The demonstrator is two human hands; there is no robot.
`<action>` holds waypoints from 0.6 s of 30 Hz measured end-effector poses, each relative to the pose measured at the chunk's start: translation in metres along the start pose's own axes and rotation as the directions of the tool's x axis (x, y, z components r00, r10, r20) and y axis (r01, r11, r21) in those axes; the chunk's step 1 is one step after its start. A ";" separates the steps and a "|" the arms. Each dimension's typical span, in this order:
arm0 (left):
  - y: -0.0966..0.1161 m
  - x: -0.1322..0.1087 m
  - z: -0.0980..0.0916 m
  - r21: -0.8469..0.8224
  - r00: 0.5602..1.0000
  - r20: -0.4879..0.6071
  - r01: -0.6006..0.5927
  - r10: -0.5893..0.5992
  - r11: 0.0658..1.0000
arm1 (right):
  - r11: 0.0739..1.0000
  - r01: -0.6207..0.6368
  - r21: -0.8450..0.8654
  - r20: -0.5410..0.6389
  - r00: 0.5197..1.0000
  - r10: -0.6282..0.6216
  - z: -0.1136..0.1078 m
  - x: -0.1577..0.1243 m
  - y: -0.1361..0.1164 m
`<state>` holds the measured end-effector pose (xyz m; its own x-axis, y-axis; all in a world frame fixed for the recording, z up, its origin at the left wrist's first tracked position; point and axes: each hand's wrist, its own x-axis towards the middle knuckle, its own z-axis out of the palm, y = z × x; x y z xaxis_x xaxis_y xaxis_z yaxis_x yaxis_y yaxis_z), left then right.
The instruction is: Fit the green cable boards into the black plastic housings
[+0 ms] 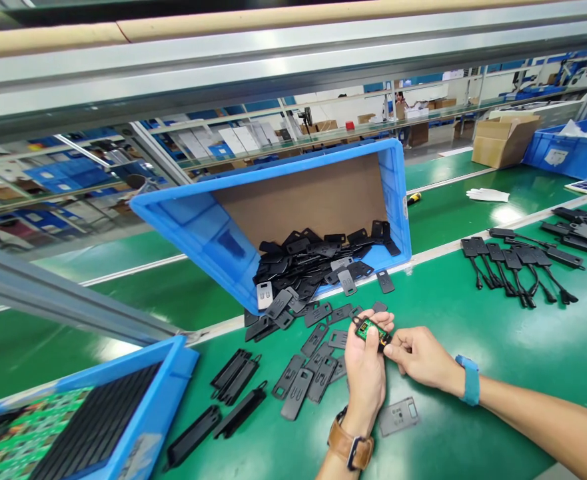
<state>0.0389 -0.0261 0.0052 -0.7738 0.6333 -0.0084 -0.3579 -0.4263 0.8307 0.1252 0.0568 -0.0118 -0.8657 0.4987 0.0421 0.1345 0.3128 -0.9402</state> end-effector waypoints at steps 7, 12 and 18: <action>-0.004 0.000 -0.002 0.044 0.999 0.040 0.010 -0.012 0.999 | 0.985 -0.056 0.162 0.128 0.991 0.036 -0.009 0.006 0.000; -0.003 0.003 -0.004 0.075 0.998 0.042 0.049 -0.053 0.996 | 0.962 -0.021 0.273 0.194 0.980 -0.033 -0.015 0.009 0.000; -0.004 0.003 -0.008 0.120 0.993 0.084 0.076 -0.087 0.990 | 0.954 0.030 0.298 0.152 0.985 -0.079 -0.007 0.006 0.005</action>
<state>0.0342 -0.0278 -0.0027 -0.6935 0.7196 -0.0337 -0.3507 -0.2963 0.8884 0.1244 0.0673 -0.0138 -0.9367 0.3442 0.0643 -0.0418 0.0723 -0.9965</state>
